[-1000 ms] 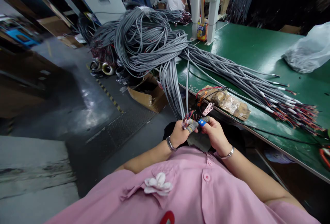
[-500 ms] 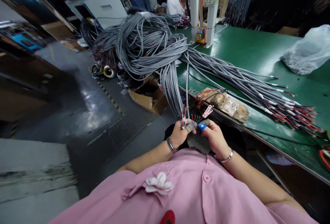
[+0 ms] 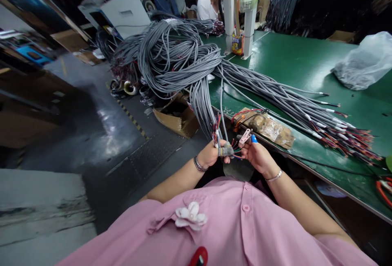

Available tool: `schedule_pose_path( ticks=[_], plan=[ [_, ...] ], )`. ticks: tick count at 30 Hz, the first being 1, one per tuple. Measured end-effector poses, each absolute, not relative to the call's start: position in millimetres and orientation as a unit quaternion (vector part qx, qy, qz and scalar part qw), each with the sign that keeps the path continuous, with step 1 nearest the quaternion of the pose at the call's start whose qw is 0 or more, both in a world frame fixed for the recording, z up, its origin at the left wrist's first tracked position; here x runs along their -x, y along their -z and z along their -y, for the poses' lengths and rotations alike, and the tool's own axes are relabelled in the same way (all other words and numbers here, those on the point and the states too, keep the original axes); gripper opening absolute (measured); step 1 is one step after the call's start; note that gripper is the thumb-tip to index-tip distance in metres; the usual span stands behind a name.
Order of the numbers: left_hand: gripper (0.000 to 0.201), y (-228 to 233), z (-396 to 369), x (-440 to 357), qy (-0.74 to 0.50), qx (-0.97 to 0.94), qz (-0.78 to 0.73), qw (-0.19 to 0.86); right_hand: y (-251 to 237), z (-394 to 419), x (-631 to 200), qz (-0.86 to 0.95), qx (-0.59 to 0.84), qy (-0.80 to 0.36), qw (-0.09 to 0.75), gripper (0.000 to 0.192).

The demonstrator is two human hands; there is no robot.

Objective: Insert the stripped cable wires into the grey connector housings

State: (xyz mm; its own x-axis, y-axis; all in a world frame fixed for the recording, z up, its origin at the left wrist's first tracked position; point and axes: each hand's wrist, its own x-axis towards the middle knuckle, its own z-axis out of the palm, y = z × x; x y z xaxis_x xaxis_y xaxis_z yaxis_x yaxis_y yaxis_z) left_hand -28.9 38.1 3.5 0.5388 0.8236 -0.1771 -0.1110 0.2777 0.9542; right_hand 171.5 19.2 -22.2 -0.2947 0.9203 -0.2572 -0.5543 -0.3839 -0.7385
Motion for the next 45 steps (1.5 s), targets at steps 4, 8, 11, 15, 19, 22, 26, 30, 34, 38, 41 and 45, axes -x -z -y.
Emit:
schedule_pose_path(
  ticks=[4, 8, 11, 15, 19, 22, 26, 30, 34, 38, 41, 45],
  plan=[
    [0.034, -4.5, -48.9, 27.2, -0.285, -0.499, -0.316, 0.755, 24.2, -22.2, -164.7, 0.353, 0.392, -0.646, 0.552, 0.032],
    [0.034, -7.8, -58.7, 25.9, -0.254, -0.491, -0.296, 0.779, 32.9, -23.4, -161.3, 0.395, 0.468, -0.508, 0.606, 0.038],
    [0.034, -6.4, -63.3, 21.7, -0.242, -0.483, -0.289, 0.79, 34.2, -28.2, -158.5, 0.325, 0.42, -0.587, 0.611, 0.046],
    [0.033, -2.4, -65.3, 14.3, -0.225, -0.483, -0.297, 0.792, 29.4, -34.2, -155.0, 0.207, 0.335, -0.695, 0.602, 0.04],
    [0.032, -1.9, -64.8, 11.2, -0.21, -0.49, -0.317, 0.784, 28.2, -36.8, -153.4, 0.16, 0.314, -0.694, 0.628, 0.033],
    [0.031, -2.1, -64.1, 11.3, -0.2, -0.496, -0.329, 0.778, 29.1, -37.5, -152.3, 0.157, 0.309, -0.687, 0.638, 0.033],
    [0.03, -3.3, -63.2, 12.4, -0.201, -0.502, -0.333, 0.773, 28.5, -36.1, -152.5, 0.16, 0.316, -0.694, 0.627, 0.034],
    [0.03, -10.2, -57.5, 14.3, -0.196, -0.518, -0.339, 0.76, 26.6, -32.7, -156.8, 0.167, 0.298, -0.736, 0.585, 0.047],
    [0.03, -17.8, -43.6, 17.2, -0.208, -0.557, -0.341, 0.728, 23.4, -28.0, -161.9, 0.178, 0.281, -0.77, 0.544, 0.053],
    [0.032, -17.7, -31.9, 17.5, -0.27, -0.555, -0.353, 0.703, 19.8, -24.3, -162.0, 0.206, 0.301, -0.745, 0.558, 0.035],
    [0.031, -14.0, -30.1, 14.7, -0.31, -0.524, -0.371, 0.701, 18.6, -24.6, -160.1, 0.235, 0.325, -0.706, 0.584, 0.029],
    [0.031, -11.0, -32.6, 10.2, -0.328, -0.499, -0.377, 0.708, 19.4, -28.9, -158.8, 0.239, 0.332, -0.707, 0.577, 0.039]
  ],
)
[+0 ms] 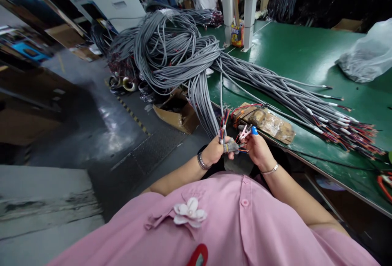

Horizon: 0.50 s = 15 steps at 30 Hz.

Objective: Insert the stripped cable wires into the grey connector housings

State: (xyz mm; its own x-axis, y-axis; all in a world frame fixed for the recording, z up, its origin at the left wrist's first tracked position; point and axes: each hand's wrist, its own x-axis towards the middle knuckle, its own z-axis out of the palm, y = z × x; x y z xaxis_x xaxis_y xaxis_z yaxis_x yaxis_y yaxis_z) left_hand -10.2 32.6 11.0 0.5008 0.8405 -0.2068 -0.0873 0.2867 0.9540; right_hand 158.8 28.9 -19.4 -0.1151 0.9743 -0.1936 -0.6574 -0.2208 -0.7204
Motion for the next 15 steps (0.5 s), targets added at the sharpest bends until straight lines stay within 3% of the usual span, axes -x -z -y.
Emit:
schedule_pose_path(
  ticks=[5, 15],
  plan=[
    [0.03, -9.3, -34.9, 8.8, -0.324, -0.493, -0.374, 0.716, 20.2, -34.1, -156.3, 0.195, 0.316, -0.753, 0.544, 0.047],
    [0.03, -6.6, -35.4, 6.7, -0.311, -0.515, -0.393, 0.695, 22.1, -37.6, -150.0, 0.163, 0.323, -0.705, 0.61, 0.04]
  ],
)
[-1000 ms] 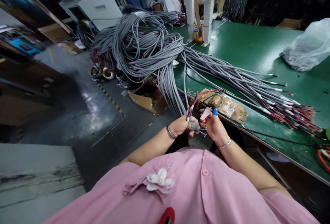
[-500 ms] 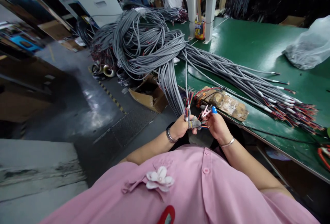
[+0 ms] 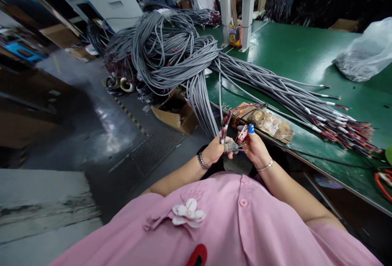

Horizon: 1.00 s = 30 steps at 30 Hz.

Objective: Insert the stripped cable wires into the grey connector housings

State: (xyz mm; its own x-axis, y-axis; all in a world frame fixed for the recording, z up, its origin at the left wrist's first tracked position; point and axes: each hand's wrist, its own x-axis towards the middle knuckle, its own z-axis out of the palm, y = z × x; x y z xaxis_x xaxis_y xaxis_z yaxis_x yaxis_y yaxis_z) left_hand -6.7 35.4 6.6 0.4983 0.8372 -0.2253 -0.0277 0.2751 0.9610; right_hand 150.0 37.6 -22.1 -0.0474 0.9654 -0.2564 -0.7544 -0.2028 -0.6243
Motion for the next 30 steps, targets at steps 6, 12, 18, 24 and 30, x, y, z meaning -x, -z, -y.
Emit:
schedule_pose_path(
  ticks=[6, 12, 18, 24, 30],
  plan=[
    [0.029, -7.3, -35.2, 5.9, -0.314, -0.521, -0.397, 0.687, 18.3, -34.9, -150.8, 0.167, 0.317, -0.726, 0.588, 0.042],
    [0.03, -6.1, -35.4, 4.3, -0.298, -0.53, -0.406, 0.682, 19.2, -36.7, -149.5, 0.173, 0.334, -0.699, 0.609, 0.039],
    [0.033, -10.5, -33.6, 4.1, -0.315, -0.524, -0.399, 0.684, 17.1, -33.0, -151.6, 0.167, 0.315, -0.735, 0.576, 0.048],
    [0.034, -10.4, -19.7, 12.1, -0.329, -0.549, -0.405, 0.652, 18.6, -27.6, -161.2, 0.184, 0.284, -0.763, 0.55, 0.046],
    [0.033, -10.4, -14.6, 8.4, -0.388, -0.525, -0.404, 0.64, 20.5, -25.7, -161.3, 0.222, 0.333, -0.704, 0.587, 0.027]
  ],
)
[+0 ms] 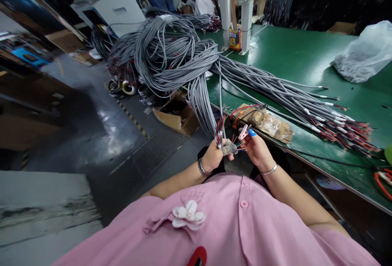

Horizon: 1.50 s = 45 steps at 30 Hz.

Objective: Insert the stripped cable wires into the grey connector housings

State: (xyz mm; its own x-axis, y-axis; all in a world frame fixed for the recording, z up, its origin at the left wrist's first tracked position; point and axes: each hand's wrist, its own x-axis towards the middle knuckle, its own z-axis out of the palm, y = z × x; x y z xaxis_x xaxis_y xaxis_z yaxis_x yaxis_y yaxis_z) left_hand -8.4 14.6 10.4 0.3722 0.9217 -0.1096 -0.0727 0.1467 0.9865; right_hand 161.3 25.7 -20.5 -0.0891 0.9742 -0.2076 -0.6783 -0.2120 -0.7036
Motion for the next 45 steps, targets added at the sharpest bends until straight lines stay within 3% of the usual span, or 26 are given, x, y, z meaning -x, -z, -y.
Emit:
schedule_pose_path(
  ticks=[6, 12, 17, 23, 29, 33, 39, 45],
  plan=[
    [0.029, -9.6, -20.1, 1.5, -0.394, -0.503, -0.412, 0.649, 29.7, -27.0, -162.7, 0.293, 0.428, -0.553, 0.652, 0.031],
    [0.028, -6.0, -22.9, 0.2, -0.397, -0.489, -0.403, 0.663, 30.0, -33.6, -157.9, 0.211, 0.318, -0.709, 0.593, 0.041],
    [0.028, -4.4, -23.7, 0.6, -0.389, -0.49, -0.412, 0.662, 31.2, -38.3, -155.4, 0.174, 0.303, -0.704, 0.619, 0.033],
    [0.03, -1.5, -23.6, 2.0, -0.38, -0.502, -0.411, 0.659, 32.5, -37.3, -153.9, 0.158, 0.304, -0.709, 0.616, 0.038],
    [0.032, -6.6, -18.7, 8.6, -0.372, -0.522, -0.407, 0.65, 30.1, -31.1, -162.3, 0.165, 0.279, -0.758, 0.566, 0.051],
    [0.034, -7.4, -13.7, 16.4, -0.366, -0.552, -0.397, 0.635, 28.8, -22.8, -174.3, 0.219, 0.273, -0.799, 0.49, 0.052],
    [0.034, -0.6, -11.5, 20.6, -0.332, -0.617, -0.394, 0.595, 20.0, -9.1, -184.1, 0.342, 0.3, -0.792, 0.408, 0.035],
    [0.028, 6.8, -12.3, 18.5, -0.287, -0.674, -0.396, 0.554, 5.5, 1.0, -164.4, 0.45, 0.359, -0.683, 0.45, 0.018]
  ],
)
